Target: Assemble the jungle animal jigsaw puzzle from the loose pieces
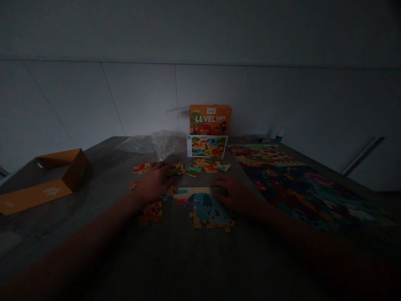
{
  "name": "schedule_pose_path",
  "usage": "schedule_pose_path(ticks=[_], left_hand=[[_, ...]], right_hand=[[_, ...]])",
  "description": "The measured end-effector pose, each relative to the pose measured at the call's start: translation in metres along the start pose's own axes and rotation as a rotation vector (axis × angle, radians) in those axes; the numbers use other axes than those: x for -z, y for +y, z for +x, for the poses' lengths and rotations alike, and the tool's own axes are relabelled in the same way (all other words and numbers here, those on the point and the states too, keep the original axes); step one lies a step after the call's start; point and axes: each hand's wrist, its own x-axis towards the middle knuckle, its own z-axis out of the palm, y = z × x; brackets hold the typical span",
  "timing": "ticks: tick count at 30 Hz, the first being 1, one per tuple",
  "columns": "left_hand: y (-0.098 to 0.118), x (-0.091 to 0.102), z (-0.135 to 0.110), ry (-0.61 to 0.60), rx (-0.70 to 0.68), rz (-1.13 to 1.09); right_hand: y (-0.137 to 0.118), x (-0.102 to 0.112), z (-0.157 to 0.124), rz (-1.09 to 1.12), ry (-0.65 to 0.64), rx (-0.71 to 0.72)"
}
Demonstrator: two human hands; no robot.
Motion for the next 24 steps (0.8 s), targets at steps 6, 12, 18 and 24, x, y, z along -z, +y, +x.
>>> schedule_pose_path(ticks=[6,12,18,24], left_hand=[[0.018,-0.001,-0.009,-0.202,-0.387,-0.137],[0.015,-0.006,-0.01,-0.285,-0.355,-0.13],[0.016,-0.007,-0.009,-0.292,-0.356,-0.144],[0.015,-0.007,-0.01,-0.282,-0.361,-0.142]], right_hand=[[-0.002,0.0,0.001,0.011,-0.009,0.008],[0.017,-0.004,0.011,-0.094,0.029,-0.053],[0.029,-0.008,0.022,-0.197,-0.02,-0.074],[0.026,-0.008,0.022,-0.258,-0.064,-0.105]])
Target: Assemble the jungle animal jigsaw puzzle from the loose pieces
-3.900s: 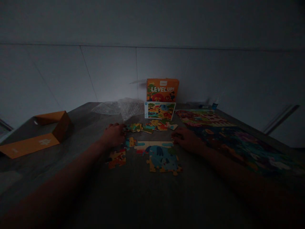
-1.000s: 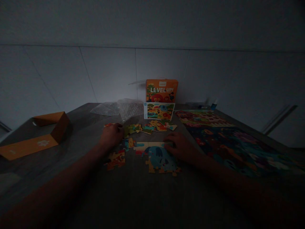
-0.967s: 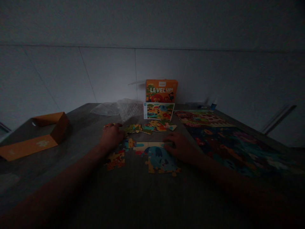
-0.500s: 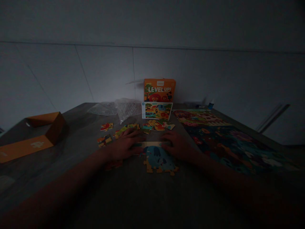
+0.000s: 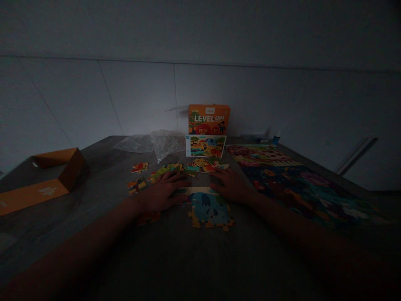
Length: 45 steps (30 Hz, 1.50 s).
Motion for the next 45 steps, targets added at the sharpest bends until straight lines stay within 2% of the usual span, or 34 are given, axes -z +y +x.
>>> schedule_pose_path(ticks=[7,18,24,26,29,32,36,45], left_hand=[[-0.001,-0.001,0.0,0.024,-0.021,0.006],[0.002,0.001,0.0,-0.006,-0.002,0.034],[0.002,0.004,0.001,0.055,-0.026,0.039],[0.0,0.006,0.002,0.129,0.045,0.068],[-0.01,0.005,0.003,0.253,0.237,0.165],[-0.024,0.001,0.001,0.265,0.379,0.229],[-0.034,-0.001,0.0,0.233,0.434,0.205],[-0.032,0.005,0.001,0.243,0.479,0.18]], right_hand=[[0.0,0.002,-0.001,-0.011,-0.014,-0.001],[0.0,0.002,-0.002,0.011,0.011,0.053],[0.001,0.002,-0.002,0.049,0.058,0.095],[0.001,0.003,-0.003,0.065,0.072,0.103],[0.0,0.005,-0.004,0.083,0.084,0.11],[0.0,0.005,-0.004,0.096,0.092,0.112],[0.001,0.004,-0.004,0.099,0.095,0.123],[0.001,0.004,-0.005,0.101,0.088,0.122]])
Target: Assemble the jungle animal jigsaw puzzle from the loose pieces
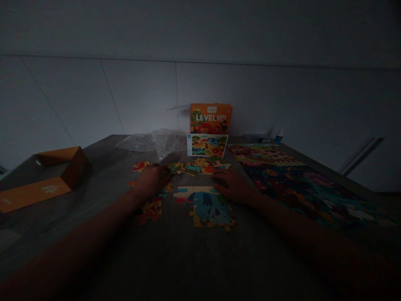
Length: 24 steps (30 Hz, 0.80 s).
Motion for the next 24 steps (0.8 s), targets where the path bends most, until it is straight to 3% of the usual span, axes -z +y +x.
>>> schedule_pose_path(ticks=[7,13,15,19,24], left_hand=[[0.006,0.001,-0.002,0.088,-0.021,-0.187],[0.018,0.005,-0.009,0.166,-0.261,-0.427],[0.016,0.007,-0.008,0.179,-0.286,-0.377],[0.0,0.013,-0.003,0.191,-0.179,-0.2],[-0.024,0.021,0.002,0.02,-0.037,0.009]], right_hand=[[-0.002,0.001,-0.001,-0.008,0.003,-0.008],[-0.001,0.001,-0.001,-0.001,-0.004,0.006],[-0.001,0.001,-0.001,0.002,-0.015,0.004],[-0.002,0.003,-0.001,0.0,-0.021,-0.012],[-0.004,0.004,-0.001,-0.004,-0.025,-0.017]])
